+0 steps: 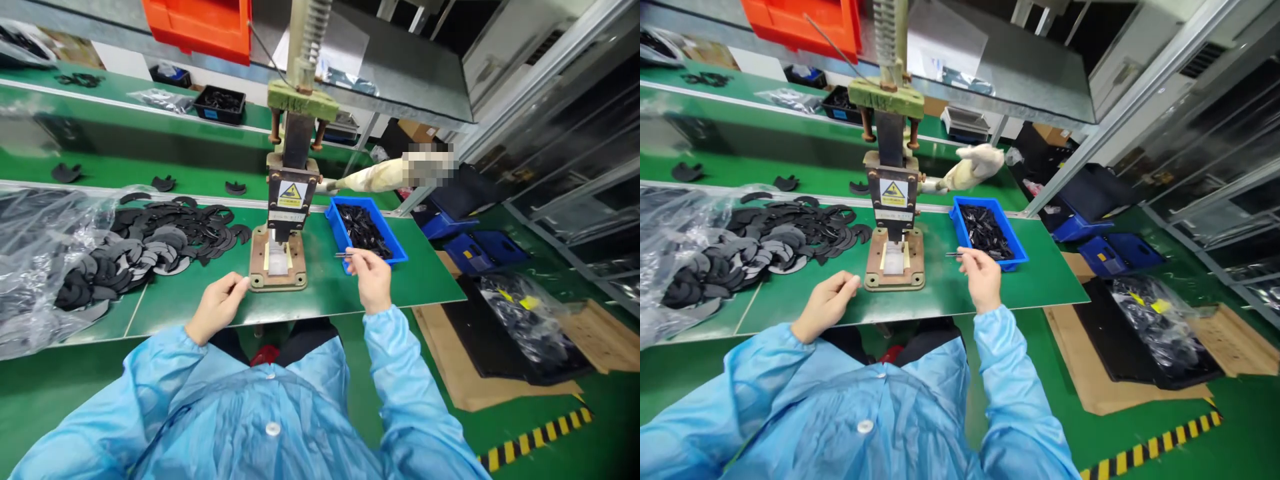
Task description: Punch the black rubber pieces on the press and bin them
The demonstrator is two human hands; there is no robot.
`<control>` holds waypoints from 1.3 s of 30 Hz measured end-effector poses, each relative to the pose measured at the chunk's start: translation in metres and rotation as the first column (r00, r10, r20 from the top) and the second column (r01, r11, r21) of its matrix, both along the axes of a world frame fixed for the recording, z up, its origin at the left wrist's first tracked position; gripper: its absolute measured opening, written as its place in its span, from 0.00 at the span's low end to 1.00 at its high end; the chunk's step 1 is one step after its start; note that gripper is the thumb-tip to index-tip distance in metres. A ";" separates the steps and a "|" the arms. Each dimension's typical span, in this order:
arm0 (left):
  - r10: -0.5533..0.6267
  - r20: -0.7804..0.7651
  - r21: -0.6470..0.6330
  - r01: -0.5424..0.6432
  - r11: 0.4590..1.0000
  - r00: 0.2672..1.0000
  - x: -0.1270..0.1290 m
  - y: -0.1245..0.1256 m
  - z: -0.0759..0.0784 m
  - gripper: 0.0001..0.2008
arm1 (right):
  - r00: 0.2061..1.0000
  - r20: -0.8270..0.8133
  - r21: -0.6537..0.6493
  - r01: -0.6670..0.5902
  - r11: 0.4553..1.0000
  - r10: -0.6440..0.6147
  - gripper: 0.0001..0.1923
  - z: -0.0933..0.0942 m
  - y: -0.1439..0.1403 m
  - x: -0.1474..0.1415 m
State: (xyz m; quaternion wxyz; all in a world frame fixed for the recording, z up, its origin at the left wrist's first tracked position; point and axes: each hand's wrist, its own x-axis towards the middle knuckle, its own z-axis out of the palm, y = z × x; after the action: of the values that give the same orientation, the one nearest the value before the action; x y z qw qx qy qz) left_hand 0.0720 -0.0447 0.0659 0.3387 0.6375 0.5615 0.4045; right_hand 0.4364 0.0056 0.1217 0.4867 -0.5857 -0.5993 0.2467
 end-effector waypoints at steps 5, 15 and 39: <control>-0.192 0.078 0.138 0.181 0.974 0.978 0.034 -0.023 0.032 0.13 | 0.954 -0.246 -0.022 -0.181 0.983 0.170 0.20 -0.033 -0.060 -0.070; -0.345 0.055 0.310 0.313 0.898 0.937 0.036 -0.035 0.040 0.12 | 0.865 -0.394 -0.048 -0.357 0.933 0.311 0.15 -0.050 -0.076 -0.103; -0.105 0.454 -0.013 0.124 0.992 0.885 0.012 0.066 0.011 0.18 | 0.979 -0.062 0.412 -0.151 0.899 0.193 0.16 0.055 -0.004 -0.056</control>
State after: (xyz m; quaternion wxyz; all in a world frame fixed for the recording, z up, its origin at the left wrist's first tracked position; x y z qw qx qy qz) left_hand 0.0840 0.0209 0.0774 0.4967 0.5506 0.4369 0.5092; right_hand 0.3805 0.0015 0.1766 0.6033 -0.4037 -0.6614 0.1884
